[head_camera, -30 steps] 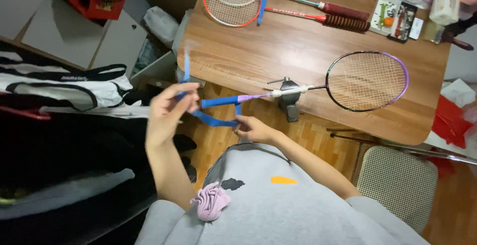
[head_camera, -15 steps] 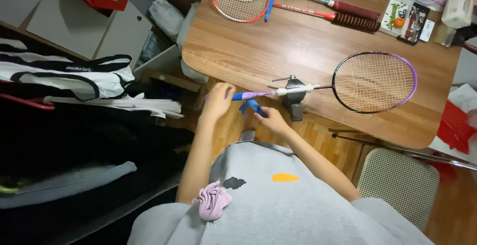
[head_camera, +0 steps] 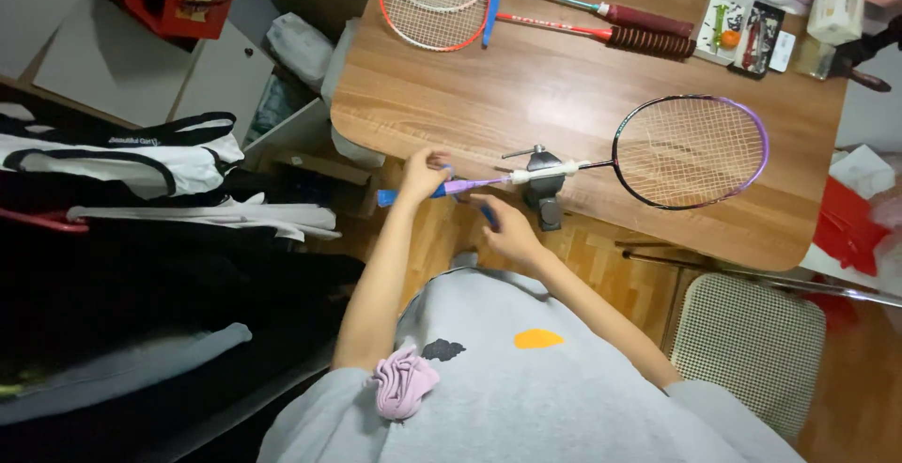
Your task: Applying new grip tape to the handle of a badminton racket and checking the tension of the strings.
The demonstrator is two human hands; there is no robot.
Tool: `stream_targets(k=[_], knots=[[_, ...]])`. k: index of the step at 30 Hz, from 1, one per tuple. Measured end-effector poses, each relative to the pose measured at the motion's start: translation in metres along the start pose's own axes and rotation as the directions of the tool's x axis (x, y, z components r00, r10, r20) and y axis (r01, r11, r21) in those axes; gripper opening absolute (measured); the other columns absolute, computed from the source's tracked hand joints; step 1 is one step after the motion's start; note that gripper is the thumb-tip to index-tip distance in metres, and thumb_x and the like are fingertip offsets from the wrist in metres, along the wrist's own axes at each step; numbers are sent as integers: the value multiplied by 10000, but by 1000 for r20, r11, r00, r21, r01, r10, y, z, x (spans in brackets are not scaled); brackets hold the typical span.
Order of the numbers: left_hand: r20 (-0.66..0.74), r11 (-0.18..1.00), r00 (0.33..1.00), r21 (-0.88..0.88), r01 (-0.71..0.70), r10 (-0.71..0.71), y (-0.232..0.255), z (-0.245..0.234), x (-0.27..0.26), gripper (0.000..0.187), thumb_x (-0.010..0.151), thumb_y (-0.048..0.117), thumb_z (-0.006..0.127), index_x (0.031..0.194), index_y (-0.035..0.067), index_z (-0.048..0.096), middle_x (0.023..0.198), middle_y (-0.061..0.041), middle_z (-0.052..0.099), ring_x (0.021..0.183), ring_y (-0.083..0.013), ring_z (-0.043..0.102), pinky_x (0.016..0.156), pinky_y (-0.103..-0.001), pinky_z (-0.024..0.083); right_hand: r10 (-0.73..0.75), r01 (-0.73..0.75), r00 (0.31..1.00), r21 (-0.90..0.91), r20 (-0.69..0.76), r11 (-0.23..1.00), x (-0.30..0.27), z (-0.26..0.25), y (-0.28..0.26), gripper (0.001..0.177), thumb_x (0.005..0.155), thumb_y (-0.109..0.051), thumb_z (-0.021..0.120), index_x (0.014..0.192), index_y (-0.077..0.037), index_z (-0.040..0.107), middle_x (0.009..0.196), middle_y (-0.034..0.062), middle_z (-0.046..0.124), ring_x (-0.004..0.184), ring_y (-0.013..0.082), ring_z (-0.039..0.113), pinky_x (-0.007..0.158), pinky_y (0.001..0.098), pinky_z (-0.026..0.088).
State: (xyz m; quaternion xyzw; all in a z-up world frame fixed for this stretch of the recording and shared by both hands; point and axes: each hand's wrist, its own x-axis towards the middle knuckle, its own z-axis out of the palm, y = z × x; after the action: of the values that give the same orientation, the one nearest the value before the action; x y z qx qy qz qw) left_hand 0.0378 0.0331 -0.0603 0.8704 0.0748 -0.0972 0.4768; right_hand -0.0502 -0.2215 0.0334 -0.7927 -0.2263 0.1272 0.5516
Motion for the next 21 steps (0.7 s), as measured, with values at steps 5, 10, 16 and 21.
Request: stream_targets(k=[5, 10, 16, 21], knots=[[-154, 967, 982, -210, -143, 112, 96, -27, -38, 427, 735, -52, 773, 1146, 51, 719, 1060, -88, 699, 943, -166, 705, 812, -312, 600, 53, -50, 998, 90, -29, 995, 18, 11, -31, 658, 840, -11, 639, 1478, -74, 489, 1429, 137, 579, 1267, 296, 588, 1005, 399, 480], [-121, 944, 985, -292, -151, 120, 162, -55, -68, 375, 813, -95, 697, 1164, 36, 696, 1126, -71, 716, 953, -117, 702, 837, -263, 615, -143, 152, 985, 84, -98, 985, 35, 41, -8, 660, 885, -106, 782, 1462, -24, 472, 1416, 153, 547, 1305, 259, 542, 1058, 388, 448], [-17, 710, 969, -677, -192, 246, 245, -127, -140, 308, 954, -7, 716, 1251, -24, 636, 1165, -90, 697, 1046, -149, 691, 883, -295, 602, 169, -175, 980, 57, 106, 983, 31, 44, -15, 391, 908, -251, 803, 1202, -56, 636, 1021, 127, 684, 887, 222, 643, 768, 352, 546], [169, 811, 959, -579, -91, 228, 257, -197, -199, 284, 991, 69, 655, 1272, 31, 639, 1143, -76, 719, 943, -161, 706, 736, -289, 575, 266, -254, 952, -91, 150, 963, 1, 59, 82, 245, 812, -177, 749, 1029, -64, 735, 886, 106, 750, 820, 222, 727, 755, 361, 568]])
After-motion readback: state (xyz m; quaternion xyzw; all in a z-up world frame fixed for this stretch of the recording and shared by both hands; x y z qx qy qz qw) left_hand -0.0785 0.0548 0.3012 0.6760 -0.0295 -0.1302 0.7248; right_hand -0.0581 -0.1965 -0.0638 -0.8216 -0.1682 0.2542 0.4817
